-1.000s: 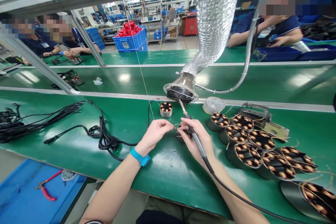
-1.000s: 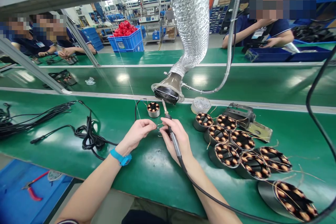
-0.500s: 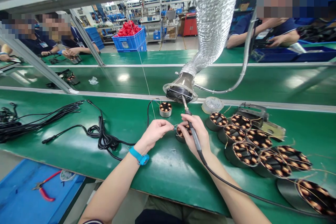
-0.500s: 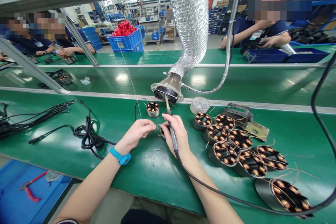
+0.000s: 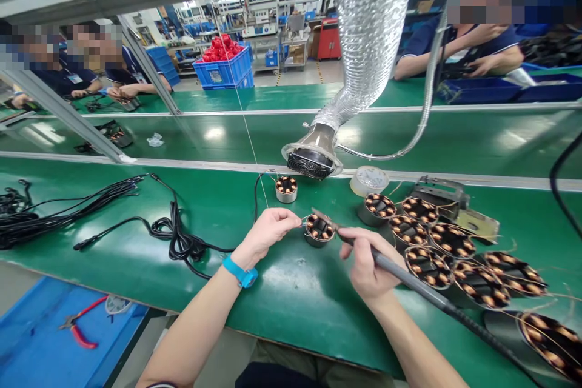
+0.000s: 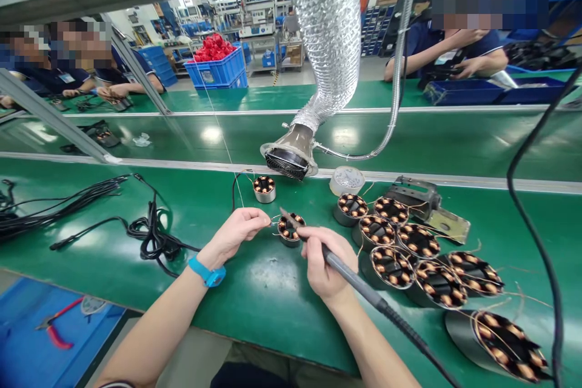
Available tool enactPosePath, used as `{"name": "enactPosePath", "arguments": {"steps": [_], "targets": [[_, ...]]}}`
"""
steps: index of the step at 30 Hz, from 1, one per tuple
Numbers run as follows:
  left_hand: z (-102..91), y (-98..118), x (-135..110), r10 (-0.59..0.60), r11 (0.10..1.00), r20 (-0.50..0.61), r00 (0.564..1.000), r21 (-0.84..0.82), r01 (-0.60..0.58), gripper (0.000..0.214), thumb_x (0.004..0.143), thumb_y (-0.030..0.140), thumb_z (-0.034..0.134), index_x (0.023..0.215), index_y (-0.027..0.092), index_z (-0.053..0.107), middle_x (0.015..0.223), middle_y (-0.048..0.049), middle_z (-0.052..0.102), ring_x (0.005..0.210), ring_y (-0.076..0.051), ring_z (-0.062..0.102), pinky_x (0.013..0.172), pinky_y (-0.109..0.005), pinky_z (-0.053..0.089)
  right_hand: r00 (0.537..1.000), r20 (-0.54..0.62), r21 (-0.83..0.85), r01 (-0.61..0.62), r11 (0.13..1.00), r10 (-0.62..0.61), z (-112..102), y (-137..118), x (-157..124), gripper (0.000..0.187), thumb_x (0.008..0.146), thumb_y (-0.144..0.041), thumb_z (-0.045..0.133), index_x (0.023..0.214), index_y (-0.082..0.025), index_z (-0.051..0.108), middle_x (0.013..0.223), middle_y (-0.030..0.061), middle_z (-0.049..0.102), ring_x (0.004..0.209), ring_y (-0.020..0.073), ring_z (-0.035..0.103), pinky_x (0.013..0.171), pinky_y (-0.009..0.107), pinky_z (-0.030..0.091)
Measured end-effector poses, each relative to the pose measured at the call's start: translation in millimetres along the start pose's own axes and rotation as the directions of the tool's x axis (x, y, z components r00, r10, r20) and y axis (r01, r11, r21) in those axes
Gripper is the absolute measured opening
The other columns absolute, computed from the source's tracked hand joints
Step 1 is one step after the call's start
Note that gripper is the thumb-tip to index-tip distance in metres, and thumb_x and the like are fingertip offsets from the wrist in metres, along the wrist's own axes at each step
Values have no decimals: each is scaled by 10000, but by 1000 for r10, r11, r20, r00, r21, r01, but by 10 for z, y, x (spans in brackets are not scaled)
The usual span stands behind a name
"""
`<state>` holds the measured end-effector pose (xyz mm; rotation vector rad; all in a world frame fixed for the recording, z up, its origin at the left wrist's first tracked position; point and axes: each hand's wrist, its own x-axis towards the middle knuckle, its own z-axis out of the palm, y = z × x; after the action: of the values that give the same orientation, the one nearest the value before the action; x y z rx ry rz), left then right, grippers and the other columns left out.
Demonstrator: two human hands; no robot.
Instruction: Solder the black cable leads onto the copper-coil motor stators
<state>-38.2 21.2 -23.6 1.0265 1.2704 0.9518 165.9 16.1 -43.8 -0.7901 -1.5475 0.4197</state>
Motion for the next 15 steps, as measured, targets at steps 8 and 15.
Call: {"name": "enactPosePath", "arguments": {"steps": [8, 15], "targets": [[29, 40, -17, 17, 1000, -12, 1000, 8, -17, 289, 715, 421, 714, 698, 140, 648, 492, 75, 337, 476, -65, 244, 492, -271, 111, 998, 55, 47, -4, 999, 1, -12, -32, -21, 213, 926, -182, 525, 884, -215, 732, 593, -22, 630, 446, 126, 578, 522, 283, 496], [26, 11, -17, 27, 1000, -18, 999, 2, -27, 283, 722, 414, 714, 712, 139, 648, 499, 77, 336, 482, -65, 232, 496, -274, 109, 990, 66, 89, -131, 987, 126, 6, 19, -70, 198, 945, -198, 532, 886, -204, 721, 603, -19, 628, 444, 114, 578, 441, 232, 454]]}}
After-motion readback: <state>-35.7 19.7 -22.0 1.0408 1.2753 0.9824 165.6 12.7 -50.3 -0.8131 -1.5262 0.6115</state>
